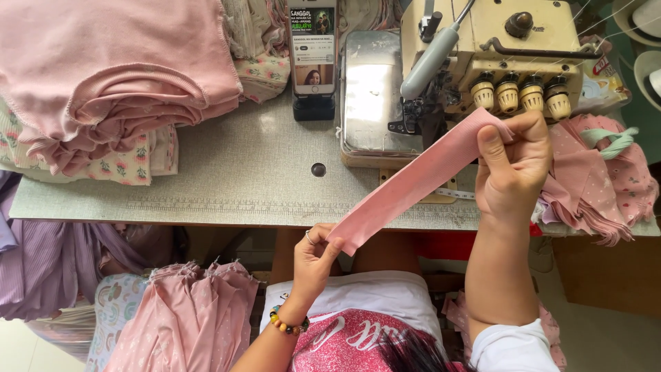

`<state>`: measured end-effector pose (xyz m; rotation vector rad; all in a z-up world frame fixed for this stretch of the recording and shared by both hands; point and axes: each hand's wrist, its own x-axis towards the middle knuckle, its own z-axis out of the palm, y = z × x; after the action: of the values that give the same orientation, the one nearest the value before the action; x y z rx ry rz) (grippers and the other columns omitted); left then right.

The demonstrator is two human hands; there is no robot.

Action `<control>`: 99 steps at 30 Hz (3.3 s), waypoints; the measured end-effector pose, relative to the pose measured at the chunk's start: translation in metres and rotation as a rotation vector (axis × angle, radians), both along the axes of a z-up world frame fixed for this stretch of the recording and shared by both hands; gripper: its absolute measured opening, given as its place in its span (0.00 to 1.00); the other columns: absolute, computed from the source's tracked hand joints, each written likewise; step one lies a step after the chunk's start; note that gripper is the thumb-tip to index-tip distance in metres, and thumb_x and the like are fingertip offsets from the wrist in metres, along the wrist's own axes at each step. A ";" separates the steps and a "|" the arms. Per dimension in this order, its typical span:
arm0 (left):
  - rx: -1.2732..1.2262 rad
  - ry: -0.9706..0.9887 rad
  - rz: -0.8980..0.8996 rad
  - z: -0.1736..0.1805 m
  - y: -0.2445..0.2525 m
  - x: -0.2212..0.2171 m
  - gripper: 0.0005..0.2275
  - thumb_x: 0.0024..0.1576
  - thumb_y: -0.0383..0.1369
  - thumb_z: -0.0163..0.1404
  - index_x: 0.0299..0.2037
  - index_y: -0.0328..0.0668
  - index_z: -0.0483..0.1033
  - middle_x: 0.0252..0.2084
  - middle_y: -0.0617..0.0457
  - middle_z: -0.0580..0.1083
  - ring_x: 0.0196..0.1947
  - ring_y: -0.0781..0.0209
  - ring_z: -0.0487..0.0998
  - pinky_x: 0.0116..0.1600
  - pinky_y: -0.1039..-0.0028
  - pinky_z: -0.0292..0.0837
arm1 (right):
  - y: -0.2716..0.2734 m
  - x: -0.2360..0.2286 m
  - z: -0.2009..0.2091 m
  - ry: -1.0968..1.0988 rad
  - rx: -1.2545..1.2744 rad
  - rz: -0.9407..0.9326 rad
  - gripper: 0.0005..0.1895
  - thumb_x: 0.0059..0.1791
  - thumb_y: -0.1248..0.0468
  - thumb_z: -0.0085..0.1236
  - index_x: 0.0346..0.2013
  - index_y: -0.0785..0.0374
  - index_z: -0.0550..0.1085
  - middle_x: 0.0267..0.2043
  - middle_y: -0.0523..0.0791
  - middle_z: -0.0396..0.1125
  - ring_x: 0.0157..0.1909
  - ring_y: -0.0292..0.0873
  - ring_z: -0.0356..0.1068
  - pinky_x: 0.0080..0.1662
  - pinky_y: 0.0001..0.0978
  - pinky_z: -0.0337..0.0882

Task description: Folding and aligning pink fabric pieces at a sewing workstation

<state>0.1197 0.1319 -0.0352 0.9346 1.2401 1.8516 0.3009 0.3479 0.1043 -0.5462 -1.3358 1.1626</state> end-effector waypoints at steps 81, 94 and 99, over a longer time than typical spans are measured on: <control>0.182 1.649 0.471 0.010 -0.028 -0.099 0.10 0.67 0.27 0.42 0.47 0.44 0.80 0.47 0.56 0.80 0.40 0.59 0.77 0.52 0.64 0.68 | -0.069 0.007 -0.086 -1.150 -0.031 0.026 0.10 0.48 0.55 0.64 0.40 0.54 0.82 0.39 0.35 0.75 0.35 0.34 0.68 0.38 0.27 0.65; 0.314 1.607 0.200 0.030 -0.020 -0.108 0.07 0.66 0.23 0.44 0.43 0.34 0.77 0.42 0.46 0.78 0.38 0.54 0.77 0.51 0.64 0.76 | -0.067 0.005 -0.087 -1.215 -0.082 0.050 0.13 0.47 0.53 0.63 0.43 0.52 0.82 0.46 0.35 0.77 0.35 0.35 0.70 0.39 0.28 0.67; 0.285 1.628 0.251 0.030 -0.021 -0.110 0.10 0.66 0.21 0.42 0.47 0.31 0.79 0.41 0.46 0.79 0.39 0.55 0.78 0.50 0.64 0.78 | -0.067 0.004 -0.085 -1.204 -0.090 0.054 0.12 0.47 0.54 0.63 0.43 0.53 0.82 0.44 0.35 0.78 0.36 0.35 0.70 0.39 0.27 0.67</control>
<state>0.0093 0.1107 -0.0052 2.7940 1.9623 1.1875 0.3047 0.2807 0.0196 -1.4079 -2.3016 0.9186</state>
